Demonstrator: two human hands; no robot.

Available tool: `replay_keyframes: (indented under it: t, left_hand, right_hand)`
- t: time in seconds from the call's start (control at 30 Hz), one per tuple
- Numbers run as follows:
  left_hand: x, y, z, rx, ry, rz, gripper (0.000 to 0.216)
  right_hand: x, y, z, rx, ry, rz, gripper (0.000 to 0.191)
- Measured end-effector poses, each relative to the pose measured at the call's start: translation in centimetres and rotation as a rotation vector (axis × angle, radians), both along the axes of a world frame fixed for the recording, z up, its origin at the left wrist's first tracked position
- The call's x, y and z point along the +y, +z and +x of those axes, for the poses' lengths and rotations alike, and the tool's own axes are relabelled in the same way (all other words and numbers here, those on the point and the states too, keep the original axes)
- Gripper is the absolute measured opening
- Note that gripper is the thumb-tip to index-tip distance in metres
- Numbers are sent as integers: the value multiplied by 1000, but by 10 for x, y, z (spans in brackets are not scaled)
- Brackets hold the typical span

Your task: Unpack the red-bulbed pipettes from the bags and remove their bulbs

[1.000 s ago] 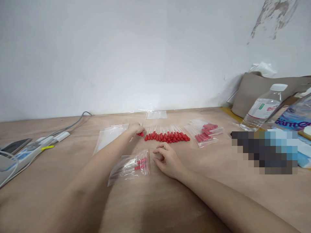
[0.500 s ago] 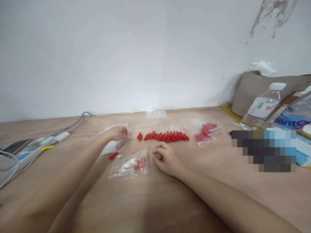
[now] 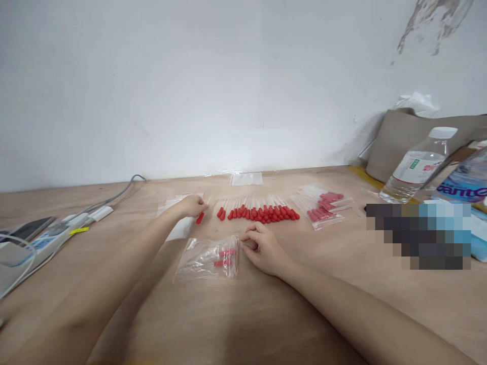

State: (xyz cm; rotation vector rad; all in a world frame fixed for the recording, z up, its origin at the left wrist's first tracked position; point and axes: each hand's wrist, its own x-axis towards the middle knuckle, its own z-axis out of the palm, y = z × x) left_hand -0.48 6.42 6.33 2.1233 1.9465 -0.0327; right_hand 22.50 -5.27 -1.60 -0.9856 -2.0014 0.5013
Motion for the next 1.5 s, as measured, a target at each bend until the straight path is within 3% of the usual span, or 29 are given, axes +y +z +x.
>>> replay_keyframes:
  t: [0.17,0.37,0.53,0.63,0.73,0.8,0.9,1.03,1.23,1.5]
  left_hand:
    - [28,-13,25,-126,120,-86,30]
    - [20,-28,32,-287,127,-131,22]
    - [10,-26,30,-313,87,-33,15]
    - [-15,-24,20,-300,14,108,14]
    - [-60,-28,6,-317,-131,245,14]
    - [-92,-33,-3,-400,-415,365,21]
    - [-124,-43,-10,-430,-659,293,37]
    - [-132,-52,-11,-381,-662,210,53]
    - [-126,-54,-11,-240,-690,186,65]
    - [-131,-47,-12,-129,-714,126,66]
  right_hand:
    - [0,-2,1,15,43,2,10]
    - [0,0,0,9,60,-7,10]
    - [-3,5,0,-19,47,-42,12]
    - [-5,8,-1,-1,128,-113,16]
    - [-6,11,-1,24,185,-112,17]
    - [-6,12,-2,39,226,-95,18]
    - [-5,14,-7,34,323,-102,17]
    - [-6,18,-18,-16,402,-102,23]
    - [-9,24,-29,-137,291,-112,11]
    - [0,28,-5,-232,263,-151,11]
